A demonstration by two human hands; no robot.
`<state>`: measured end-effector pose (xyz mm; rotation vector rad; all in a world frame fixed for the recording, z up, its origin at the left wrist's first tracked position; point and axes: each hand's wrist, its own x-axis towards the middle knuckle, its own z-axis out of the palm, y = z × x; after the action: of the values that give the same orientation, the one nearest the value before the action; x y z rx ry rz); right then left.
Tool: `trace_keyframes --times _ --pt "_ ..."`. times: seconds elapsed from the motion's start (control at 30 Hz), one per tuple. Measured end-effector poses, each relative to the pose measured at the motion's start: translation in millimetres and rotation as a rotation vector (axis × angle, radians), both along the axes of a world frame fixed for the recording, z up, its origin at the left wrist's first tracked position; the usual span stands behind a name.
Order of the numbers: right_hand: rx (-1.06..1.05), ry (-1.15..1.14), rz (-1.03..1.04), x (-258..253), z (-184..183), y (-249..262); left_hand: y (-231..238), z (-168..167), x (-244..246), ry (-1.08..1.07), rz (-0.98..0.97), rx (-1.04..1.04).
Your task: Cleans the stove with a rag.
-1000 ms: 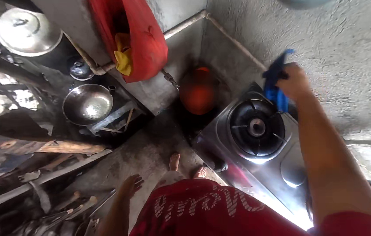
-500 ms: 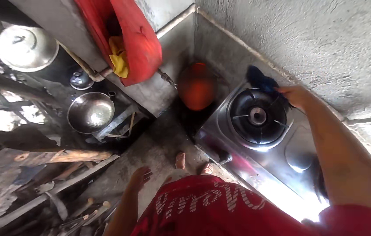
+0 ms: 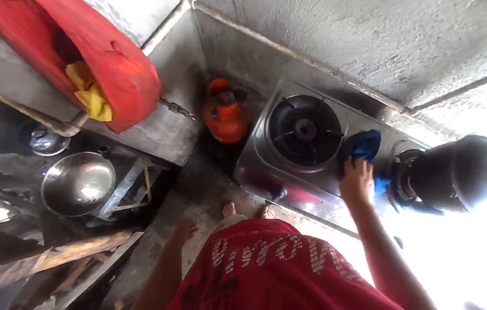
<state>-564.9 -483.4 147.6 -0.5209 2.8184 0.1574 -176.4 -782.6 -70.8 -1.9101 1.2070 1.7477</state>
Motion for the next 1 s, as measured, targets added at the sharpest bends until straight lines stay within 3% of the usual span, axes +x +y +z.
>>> trace_keyframes --times 0.03,0.17,0.27,0.47,0.6,0.7,0.83,1.0 --pt "-0.1 0.086 0.045 18.1 -21.6 4.3 -4.5 1.2 -9.2 0.008 -0.031 -0.016" --pt "-0.278 0.126 0.254 58.3 -31.9 8.8 -23.4 -13.6 -29.3 0.09 -0.118 -0.105" --pt "-0.361 0.134 0.17 41.2 -40.6 20.3 -33.6 -5.1 -44.9 0.115 -0.143 -0.154" --pt "-0.317 0.02 0.122 -77.0 -45.9 9.4 -30.0 12.2 -51.8 0.194 0.009 -0.12" --pt "-0.368 -0.076 0.33 -172.3 -50.2 -19.4 -14.6 23.4 -38.4 0.236 0.184 -0.081" --pt "-0.339 -0.155 0.464 -208.3 -38.2 -52.3 -3.5 32.1 -22.5 0.208 0.28 -0.065" --pt "-0.306 -0.151 0.477 -205.6 -31.1 -51.5 4.2 45.9 8.1 0.094 0.297 -0.108" --pt "-0.337 -0.012 0.367 -145.7 -38.1 21.1 12.3 37.5 60.4 0.024 0.366 -0.148"
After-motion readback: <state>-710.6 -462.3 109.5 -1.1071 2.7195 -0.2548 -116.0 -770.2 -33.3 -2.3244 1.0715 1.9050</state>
